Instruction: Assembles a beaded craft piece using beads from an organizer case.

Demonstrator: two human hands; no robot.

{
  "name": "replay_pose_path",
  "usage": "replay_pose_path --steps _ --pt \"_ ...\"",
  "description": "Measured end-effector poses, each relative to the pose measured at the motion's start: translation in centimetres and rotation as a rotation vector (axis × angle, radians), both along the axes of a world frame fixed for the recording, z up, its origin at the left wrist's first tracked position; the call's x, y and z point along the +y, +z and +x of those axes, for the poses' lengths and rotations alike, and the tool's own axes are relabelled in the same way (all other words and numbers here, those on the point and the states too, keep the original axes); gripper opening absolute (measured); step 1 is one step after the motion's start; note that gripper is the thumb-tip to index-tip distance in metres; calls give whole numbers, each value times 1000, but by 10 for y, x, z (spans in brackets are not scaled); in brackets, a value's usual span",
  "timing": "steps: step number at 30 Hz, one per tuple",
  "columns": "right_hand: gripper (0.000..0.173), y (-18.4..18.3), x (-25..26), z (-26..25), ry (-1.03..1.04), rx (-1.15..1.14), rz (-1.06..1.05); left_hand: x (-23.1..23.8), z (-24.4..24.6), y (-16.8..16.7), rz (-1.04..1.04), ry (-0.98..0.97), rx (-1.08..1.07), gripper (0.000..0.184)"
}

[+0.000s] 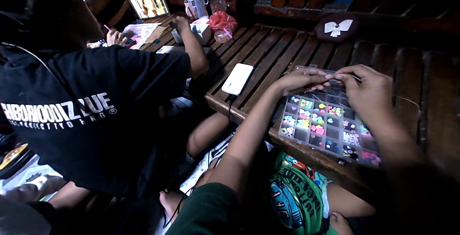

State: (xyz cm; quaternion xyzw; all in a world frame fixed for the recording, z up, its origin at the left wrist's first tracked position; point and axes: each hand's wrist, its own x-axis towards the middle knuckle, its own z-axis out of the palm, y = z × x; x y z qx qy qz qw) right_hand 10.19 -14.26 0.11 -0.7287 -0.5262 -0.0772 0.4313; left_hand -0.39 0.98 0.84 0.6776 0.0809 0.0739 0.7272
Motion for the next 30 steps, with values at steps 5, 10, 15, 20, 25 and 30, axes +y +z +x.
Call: replay_pose_path --steps 5,10,15,20,25,30 --pt "22 2 -1 0 -26 43 12 0 1 -1 99 108 -42 15" --pt "23 1 0 1 -21 61 37 -1 1 -1 152 152 -104 21" --pt "24 2 -1 2 -85 105 32 0 3 -2 111 130 -106 20" --pt "24 0 0 4 -85 103 40 -2 3 -1 67 182 -115 18" --pt "24 1 0 3 -84 116 41 0 3 -2 94 213 -114 20" --pt "25 0 0 5 -92 119 33 1 3 -3 109 242 -105 21"
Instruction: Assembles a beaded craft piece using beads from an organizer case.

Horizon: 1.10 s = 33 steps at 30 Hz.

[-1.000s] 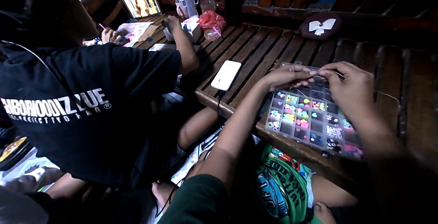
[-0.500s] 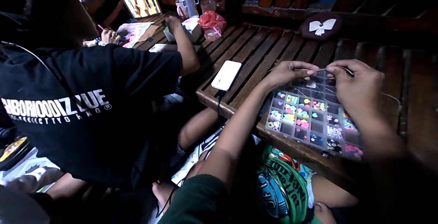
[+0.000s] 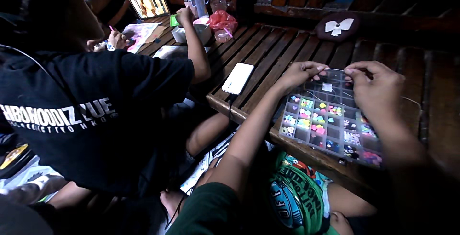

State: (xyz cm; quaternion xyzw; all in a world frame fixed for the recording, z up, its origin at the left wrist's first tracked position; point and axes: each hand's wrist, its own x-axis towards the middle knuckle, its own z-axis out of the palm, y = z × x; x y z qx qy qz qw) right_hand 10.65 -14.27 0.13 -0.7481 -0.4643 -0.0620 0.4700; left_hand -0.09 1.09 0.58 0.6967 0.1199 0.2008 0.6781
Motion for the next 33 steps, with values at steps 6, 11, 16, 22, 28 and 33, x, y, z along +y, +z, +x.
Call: replay_pose_path --steps 6,11,16,22,28,33 --pt "28 0 -2 4 -10 58 40 2 2 -4 11 0 7 21" --pt "35 6 -5 9 -49 101 191 1 -1 0 34 3 16 22" --pt "31 18 -9 13 -56 103 378 0 -1 -1 57 22 43 21" --pt "35 18 -5 -3 274 169 72 5 2 -5 61 35 68 21" --pt "12 26 -9 -10 500 262 -310 7 2 -7 80 9 87 22" --pt "5 44 -37 11 412 256 -451 8 2 -5 105 -37 135 24"
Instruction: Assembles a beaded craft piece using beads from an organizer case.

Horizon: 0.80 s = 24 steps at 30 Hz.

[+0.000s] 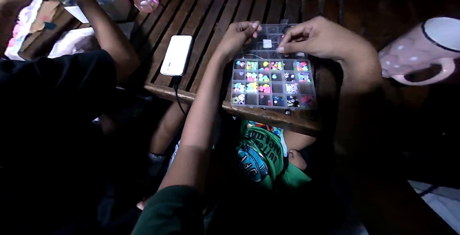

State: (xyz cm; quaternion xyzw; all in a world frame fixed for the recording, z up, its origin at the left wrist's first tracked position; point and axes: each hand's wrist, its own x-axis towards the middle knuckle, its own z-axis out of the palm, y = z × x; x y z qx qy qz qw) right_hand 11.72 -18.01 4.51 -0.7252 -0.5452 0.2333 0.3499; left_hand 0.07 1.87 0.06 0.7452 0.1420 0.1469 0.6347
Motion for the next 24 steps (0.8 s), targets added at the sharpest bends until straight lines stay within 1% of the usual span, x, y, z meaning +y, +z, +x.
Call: replay_pose_path --steps 2,4,7,9,10,11,12,14,16,17,20,22,24 --pt "11 0 -11 -11 -32 -101 13 0 1 -1 3 4 1 26" --pt "12 -8 -23 -32 30 -188 88 -1 3 -1 -13 -6 3 30" --pt "12 -44 -35 -57 223 -279 262 -5 5 2 -8 -13 29 33" --pt "12 -65 -41 -67 226 -310 276 -6 6 1 13 -35 33 34" --pt "14 -69 -42 -71 197 -325 257 -5 6 0 20 -49 24 33" --pt "16 -65 -42 -75 161 -324 231 -5 5 0 21 -68 18 33" --pt "16 -52 -41 -80 102 -296 150 -5 5 1 16 -87 15 33" --pt "12 0 -28 -100 -125 -192 -158 -6 3 3 -24 -121 7 32" --pt "13 -12 -20 -60 -58 -334 134 -5 3 4 -71 -145 -8 32" --pt "15 -11 -13 -43 -66 -357 188 -5 3 3 -94 -150 -18 32" --pt "27 -8 10 -15 -203 -320 203 -7 3 0 -131 -132 -35 26" --pt "29 -21 21 -7 -245 -227 244 -11 3 2 -113 -118 -33 20" --pt "25 -42 29 -2 -234 -180 299 -10 1 5 -83 -108 -42 18"
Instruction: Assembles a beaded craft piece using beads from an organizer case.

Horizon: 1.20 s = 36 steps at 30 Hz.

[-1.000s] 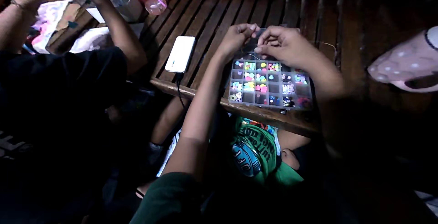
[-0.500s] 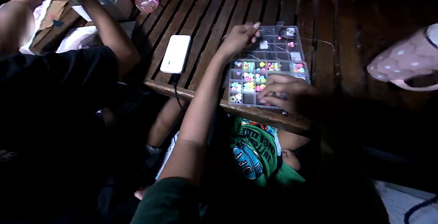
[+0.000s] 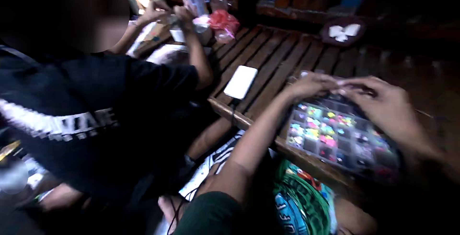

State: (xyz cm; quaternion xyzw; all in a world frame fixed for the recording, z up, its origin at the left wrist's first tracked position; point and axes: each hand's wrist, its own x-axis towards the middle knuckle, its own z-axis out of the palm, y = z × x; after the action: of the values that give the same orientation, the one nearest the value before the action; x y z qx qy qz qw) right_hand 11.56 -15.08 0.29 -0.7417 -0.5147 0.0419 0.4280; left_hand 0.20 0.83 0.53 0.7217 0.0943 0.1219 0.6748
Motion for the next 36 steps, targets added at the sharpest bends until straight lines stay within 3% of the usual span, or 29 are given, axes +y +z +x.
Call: replay_pose_path --steps 3,9,15,23,30,36 --pt "27 -20 -3 0 -33 24 55 -5 -4 0 1 -43 -4 19" --pt "28 -18 -4 -2 -49 -57 91 -5 -1 0 37 -56 9 25" --pt "26 -17 -6 -3 -56 -136 75 -3 -3 1 221 -50 -9 21" --pt "26 -7 -9 -10 -108 -102 112 -3 0 -1 20 -55 -121 18" --pt "28 -13 -8 -3 -119 -71 107 -4 -1 2 28 -36 -103 13" --pt "28 -8 -9 -9 -111 -86 127 -3 0 2 79 -25 -73 21"
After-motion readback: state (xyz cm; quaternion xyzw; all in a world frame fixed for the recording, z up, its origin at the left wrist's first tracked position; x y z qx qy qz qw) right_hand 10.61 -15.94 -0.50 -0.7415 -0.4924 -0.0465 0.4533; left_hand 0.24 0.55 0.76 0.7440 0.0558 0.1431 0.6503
